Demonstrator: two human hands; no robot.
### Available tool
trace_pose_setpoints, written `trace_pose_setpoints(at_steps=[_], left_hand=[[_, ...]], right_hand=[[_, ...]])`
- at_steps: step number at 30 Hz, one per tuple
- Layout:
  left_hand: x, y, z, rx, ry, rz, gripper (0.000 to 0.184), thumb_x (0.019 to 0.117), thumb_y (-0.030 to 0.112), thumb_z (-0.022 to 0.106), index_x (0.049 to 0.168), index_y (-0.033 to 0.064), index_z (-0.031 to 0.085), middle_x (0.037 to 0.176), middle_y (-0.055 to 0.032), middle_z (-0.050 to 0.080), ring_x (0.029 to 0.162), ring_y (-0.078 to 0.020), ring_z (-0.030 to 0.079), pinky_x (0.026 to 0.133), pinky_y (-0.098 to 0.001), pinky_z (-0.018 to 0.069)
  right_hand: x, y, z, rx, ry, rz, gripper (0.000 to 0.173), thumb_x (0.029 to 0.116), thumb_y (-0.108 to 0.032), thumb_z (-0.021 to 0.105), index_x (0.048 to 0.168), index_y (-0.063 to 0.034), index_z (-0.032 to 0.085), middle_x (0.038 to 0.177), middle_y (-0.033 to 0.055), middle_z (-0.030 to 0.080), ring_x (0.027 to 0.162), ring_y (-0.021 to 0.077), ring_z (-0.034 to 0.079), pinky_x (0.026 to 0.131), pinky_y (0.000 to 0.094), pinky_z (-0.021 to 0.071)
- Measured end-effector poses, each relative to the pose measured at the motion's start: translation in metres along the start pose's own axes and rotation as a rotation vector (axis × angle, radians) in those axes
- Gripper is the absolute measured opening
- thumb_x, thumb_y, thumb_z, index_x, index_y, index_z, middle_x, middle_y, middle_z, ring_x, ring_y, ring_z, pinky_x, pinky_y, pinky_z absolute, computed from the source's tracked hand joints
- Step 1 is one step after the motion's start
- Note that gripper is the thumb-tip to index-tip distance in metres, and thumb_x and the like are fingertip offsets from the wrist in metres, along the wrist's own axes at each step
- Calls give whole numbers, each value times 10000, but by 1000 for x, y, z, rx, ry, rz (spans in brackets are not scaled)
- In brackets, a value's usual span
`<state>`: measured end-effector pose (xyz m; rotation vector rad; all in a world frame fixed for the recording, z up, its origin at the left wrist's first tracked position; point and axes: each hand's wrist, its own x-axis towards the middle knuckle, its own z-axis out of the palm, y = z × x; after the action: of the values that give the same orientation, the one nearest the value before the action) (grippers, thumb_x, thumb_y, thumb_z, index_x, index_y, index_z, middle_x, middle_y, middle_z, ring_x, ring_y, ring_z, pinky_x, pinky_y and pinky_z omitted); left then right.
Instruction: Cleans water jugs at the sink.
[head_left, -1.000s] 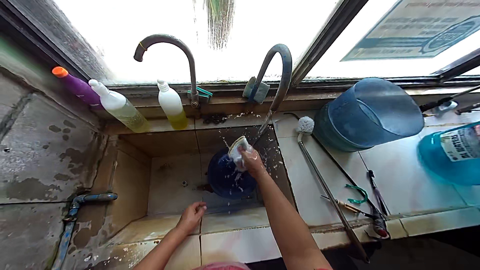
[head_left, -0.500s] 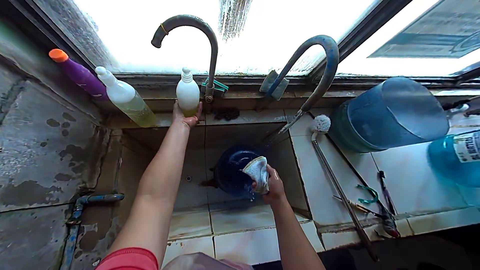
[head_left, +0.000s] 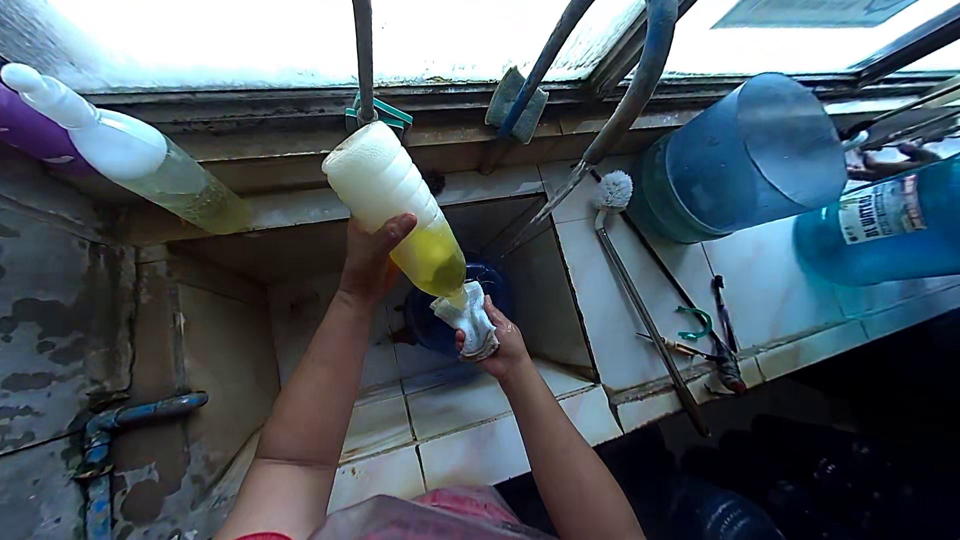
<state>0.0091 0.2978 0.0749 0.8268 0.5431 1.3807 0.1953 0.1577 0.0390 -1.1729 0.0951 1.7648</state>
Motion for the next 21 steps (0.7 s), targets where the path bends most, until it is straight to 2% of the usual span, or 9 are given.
trace_pose_setpoints(at_steps=[4, 7, 10, 13, 15, 16, 19, 20, 21], left_hand=[[8, -9, -5, -80, 62, -88, 817, 786, 344, 866, 1404, 38, 428, 1252, -165, 655, 1118, -287, 675, 983, -484, 569], [28, -9, -8, -226, 293, -234, 426, 1052, 380, 528, 1391, 136, 444, 1201, -94, 656, 1108, -219, 665, 957, -438, 571], [58, -10, -33, -389, 369, -332, 663, 1036, 674, 201, 1384, 169, 455, 1233, -106, 633, 1126, -247, 637, 940, -480, 556], [86, -12, -68, -493, 472, -341, 640, 1038, 648, 265, 1445, 172, 395, 1326, -164, 580, 1137, -306, 635, 905, -452, 577], [95, -9, -88, -595, 567, -319, 644, 1024, 659, 347, 1469, 193, 352, 1353, -178, 562, 1156, -320, 644, 912, -427, 594], [96, -5, -92, -607, 587, -320, 650, 1013, 683, 335, 1453, 205, 352, 1331, -172, 570, 1136, -308, 656, 888, -404, 605], [78, -4, -94, -579, 600, -353, 746, 982, 759, 225, 1435, 182, 360, 1272, -172, 596, 1076, -290, 673, 860, -381, 603], [68, -9, -88, -544, 627, -374, 759, 993, 749, 191, 1440, 159, 357, 1242, -165, 613, 1038, -270, 688, 848, -367, 605], [53, -19, -79, -463, 642, -406, 730, 1024, 698, 154, 1427, 129, 371, 1193, -134, 635, 988, -224, 699, 836, -334, 599]], right_hand=[[0, 2, -1, -55, 64, -100, 534, 1107, -505, 253, 1038, -88, 579, 666, 46, 583, 478, 117, 529, 439, 251, 486], [-9, -14, -4, -216, 168, -401, 599, 1107, -513, 176, 1001, -109, 605, 638, 20, 599, 460, 106, 529, 415, 260, 465], [-9, -35, -14, -873, 399, -935, 526, 1105, -371, 280, 1053, -4, 652, 803, 44, 652, 697, 104, 652, 656, 311, 573], [7, -38, -30, -1444, 369, -1128, 352, 1013, -291, 590, 1158, 10, 702, 1128, 221, 637, 1060, 339, 635, 922, 498, 544], [12, -29, -35, -1725, 325, -1023, 319, 913, -180, 711, 1213, -74, 742, 1276, 282, 604, 1164, 463, 595, 991, 599, 508], [8, -27, -31, -1847, 336, -943, 334, 917, -211, 722, 1239, -125, 746, 1334, 276, 594, 1213, 483, 568, 1023, 637, 462], [-1, -36, -12, -2088, 331, -609, 489, 948, -520, 657, 1287, -172, 718, 1543, 235, 465, 1498, 528, 249, 1131, 815, 105], [4, -42, -5, -2112, 307, -500, 571, 919, -593, 659, 1254, -135, 725, 1575, 243, 419, 1526, 534, 154, 1115, 840, 41], [12, -46, 2, -2127, 295, -402, 620, 897, -620, 675, 1214, -91, 729, 1570, 253, 417, 1526, 534, 152, 1111, 843, 61]])
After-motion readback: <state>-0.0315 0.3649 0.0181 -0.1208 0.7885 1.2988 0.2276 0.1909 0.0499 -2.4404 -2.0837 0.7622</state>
